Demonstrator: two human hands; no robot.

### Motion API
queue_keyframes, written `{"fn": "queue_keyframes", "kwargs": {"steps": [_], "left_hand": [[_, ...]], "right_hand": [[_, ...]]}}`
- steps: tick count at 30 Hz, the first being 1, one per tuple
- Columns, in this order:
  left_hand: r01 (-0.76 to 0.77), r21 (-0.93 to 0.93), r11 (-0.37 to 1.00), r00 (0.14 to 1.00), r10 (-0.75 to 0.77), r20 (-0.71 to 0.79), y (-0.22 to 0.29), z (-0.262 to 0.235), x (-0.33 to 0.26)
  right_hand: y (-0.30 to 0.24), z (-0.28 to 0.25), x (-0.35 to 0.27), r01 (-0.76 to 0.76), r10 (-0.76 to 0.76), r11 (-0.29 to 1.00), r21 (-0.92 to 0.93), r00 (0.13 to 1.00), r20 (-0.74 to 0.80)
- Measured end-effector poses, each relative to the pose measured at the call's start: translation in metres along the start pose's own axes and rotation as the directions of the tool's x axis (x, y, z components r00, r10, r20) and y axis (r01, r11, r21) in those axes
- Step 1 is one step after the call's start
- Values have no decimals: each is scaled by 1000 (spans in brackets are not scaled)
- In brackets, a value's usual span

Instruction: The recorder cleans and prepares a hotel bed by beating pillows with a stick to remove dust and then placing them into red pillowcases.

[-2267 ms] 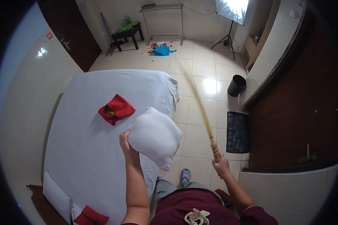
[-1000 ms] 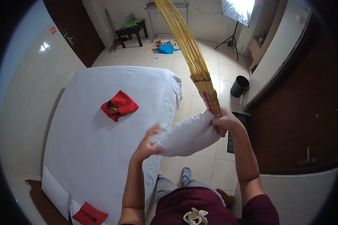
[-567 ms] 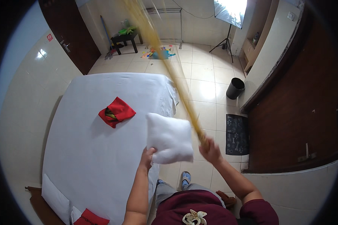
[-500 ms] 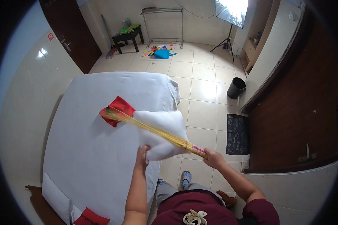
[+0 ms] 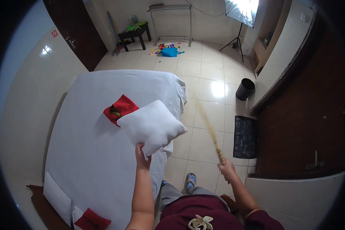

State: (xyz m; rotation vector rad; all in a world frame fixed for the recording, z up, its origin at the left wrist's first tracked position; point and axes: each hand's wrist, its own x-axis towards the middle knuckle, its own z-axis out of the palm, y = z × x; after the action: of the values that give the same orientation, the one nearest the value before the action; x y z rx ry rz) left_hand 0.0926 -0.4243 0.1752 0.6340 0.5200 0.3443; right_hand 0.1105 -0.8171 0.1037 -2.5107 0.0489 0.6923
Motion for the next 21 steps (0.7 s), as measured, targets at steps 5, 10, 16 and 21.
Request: {"fn": "queue_keyframes", "kwargs": {"steps": [5,10,16,21], "left_hand": [[-6,56,998,1000,8,-25,-12,21,-2],[-2,179,984,999,-6,46,-29,7,11],[-8,399,917,994,-35,101,-49,41,8],[7,619,785,977,-138,165,-66,59,14]], "right_hand": [[-42,-10,-29,430,-195,812,394,837,-512],[-38,-37,-21,-92,86,995,33,985,147],[-41,-18,-28,452,-32,657,603,816,-577],[-26,-50,-24,-124,116,986,112,990,82]]}}
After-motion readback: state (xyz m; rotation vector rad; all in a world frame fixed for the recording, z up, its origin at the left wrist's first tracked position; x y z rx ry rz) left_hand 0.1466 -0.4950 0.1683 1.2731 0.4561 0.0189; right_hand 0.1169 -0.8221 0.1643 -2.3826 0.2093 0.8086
